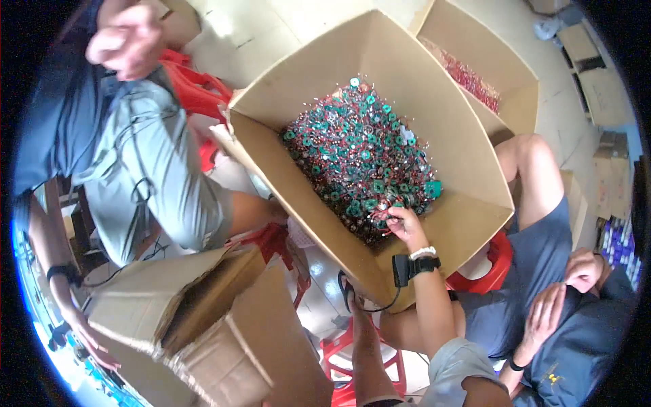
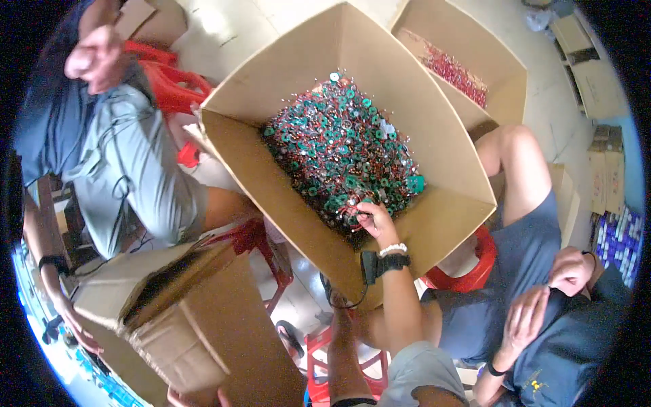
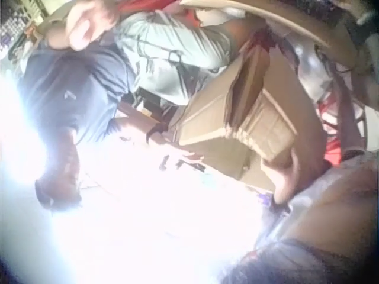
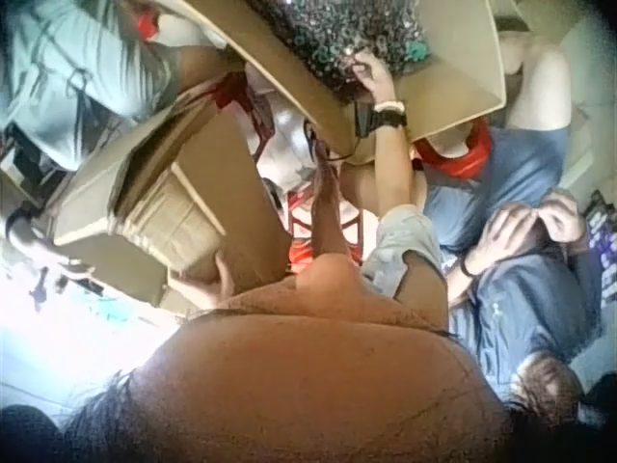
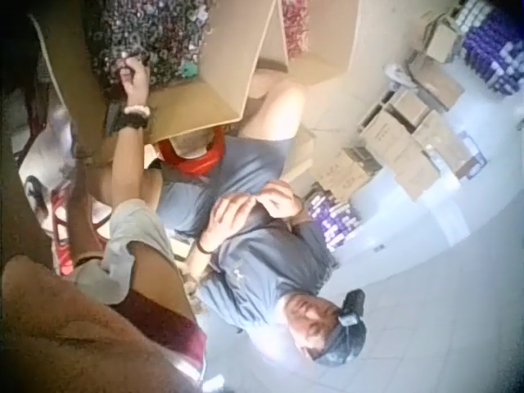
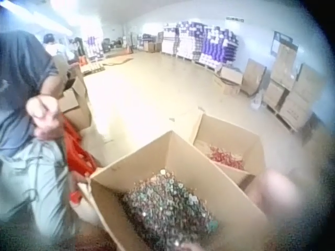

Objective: Soldering wires onto electronic components at an assembly line workbench.

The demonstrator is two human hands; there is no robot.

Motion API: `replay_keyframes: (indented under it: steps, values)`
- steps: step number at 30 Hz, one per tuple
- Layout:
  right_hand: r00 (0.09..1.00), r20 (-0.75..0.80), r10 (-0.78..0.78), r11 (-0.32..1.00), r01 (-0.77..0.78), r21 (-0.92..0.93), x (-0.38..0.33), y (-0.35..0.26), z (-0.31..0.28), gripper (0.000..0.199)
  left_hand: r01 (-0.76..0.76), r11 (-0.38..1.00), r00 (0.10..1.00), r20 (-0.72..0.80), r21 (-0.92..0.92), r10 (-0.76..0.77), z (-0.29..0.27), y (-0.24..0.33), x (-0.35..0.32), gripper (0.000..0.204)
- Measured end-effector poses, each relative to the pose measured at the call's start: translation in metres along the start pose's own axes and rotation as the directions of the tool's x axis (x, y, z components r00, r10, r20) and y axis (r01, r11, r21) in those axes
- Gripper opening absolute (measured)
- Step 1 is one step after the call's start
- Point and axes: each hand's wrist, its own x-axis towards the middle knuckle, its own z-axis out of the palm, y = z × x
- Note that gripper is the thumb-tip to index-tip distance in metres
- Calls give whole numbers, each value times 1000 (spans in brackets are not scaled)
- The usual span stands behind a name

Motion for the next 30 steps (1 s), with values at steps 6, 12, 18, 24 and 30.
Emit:
replay_keyframes:
  steps: [6, 12, 18, 24, 30]
  values:
    - [987, 156, -33, 998, 23, 66, -113, 3, 76, 24, 70, 996, 988, -137, -47, -76, -72, -9, -82, 72]
    - [969, 245, 14, 1000, -11, -14, -236, 2, 141, 35, -115, 993, 976, -189, -7, 111, -69, -2, -74, 63]
    - [930, 352, 107, 924, 37, -379, -386, 4, 223, 43, -274, 878, 903, -420, -393, 93, -80, -28, -84, 47]
    - [841, 384, 380, 650, 52, -758, -546, 64, 304, 67, -251, 597, 869, -449, -762, -207, -121, -129, -182, 23]
    - [741, 263, 618, 355, 34, -934, -661, 211, 327, 62, -305, 226, 884, -364, -925, -294, -123, -279, -335, 25]
